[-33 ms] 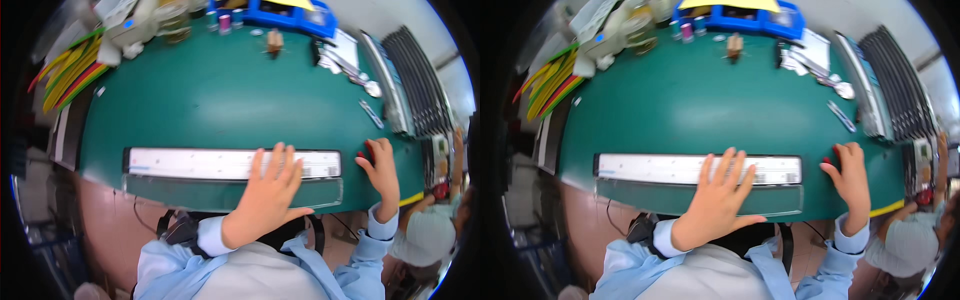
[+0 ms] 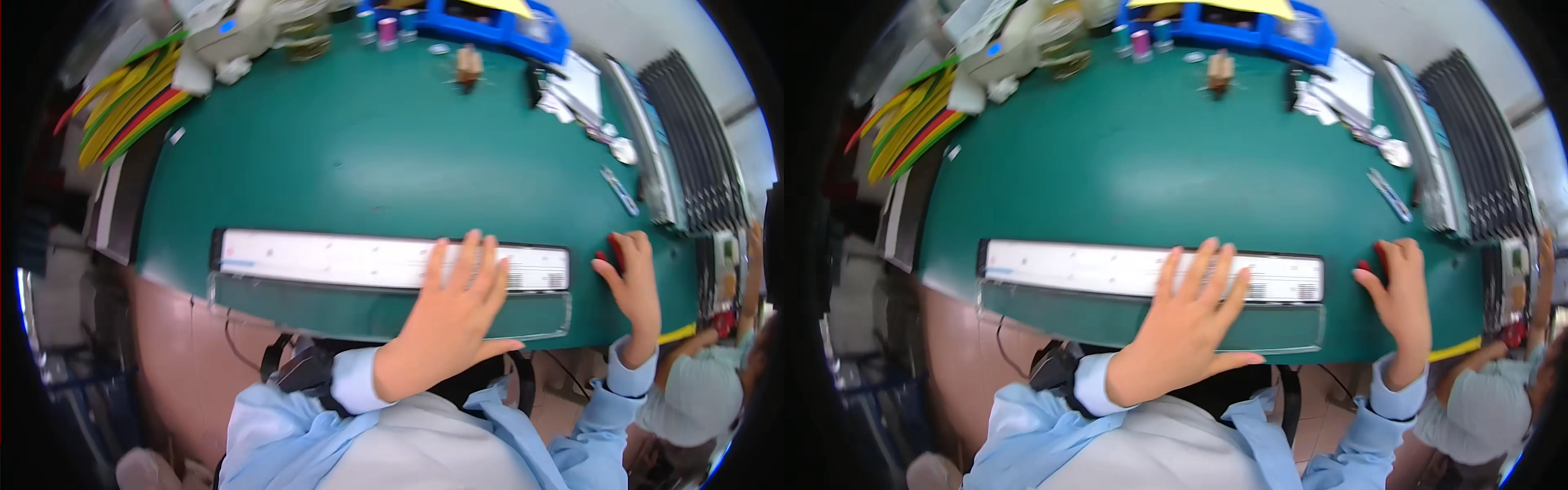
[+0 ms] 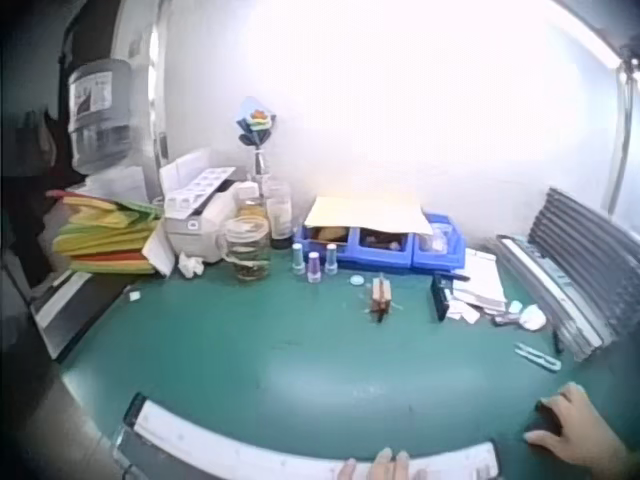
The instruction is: Trimming leads or small components on a long circuit board strip using small diagonal cutters.
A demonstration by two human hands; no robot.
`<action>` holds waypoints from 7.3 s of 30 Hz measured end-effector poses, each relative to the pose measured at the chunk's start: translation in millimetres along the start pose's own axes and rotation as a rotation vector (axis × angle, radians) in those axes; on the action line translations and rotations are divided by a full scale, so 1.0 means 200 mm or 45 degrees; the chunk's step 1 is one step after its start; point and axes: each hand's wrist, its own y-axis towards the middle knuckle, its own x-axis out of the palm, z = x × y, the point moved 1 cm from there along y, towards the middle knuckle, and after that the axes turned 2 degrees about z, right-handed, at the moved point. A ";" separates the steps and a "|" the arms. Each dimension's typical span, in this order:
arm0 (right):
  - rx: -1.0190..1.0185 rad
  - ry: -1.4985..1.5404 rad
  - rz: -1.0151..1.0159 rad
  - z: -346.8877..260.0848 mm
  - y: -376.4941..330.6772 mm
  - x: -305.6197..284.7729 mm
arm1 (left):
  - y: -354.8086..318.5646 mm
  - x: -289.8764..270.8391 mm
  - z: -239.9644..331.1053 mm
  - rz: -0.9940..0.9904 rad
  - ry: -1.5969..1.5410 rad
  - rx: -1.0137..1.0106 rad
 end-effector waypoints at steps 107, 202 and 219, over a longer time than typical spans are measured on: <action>-0.415 1.381 0.770 -0.62 0.12 0.18 | 0.03 -0.01 0.02 -0.171 -0.012 -0.044; -0.455 1.416 0.755 -0.62 0.13 0.20 | 0.02 0.00 0.02 -0.156 0.032 -0.067; -0.426 0.494 0.044 -0.39 0.52 0.16 | 0.03 0.00 0.03 -0.122 0.030 0.035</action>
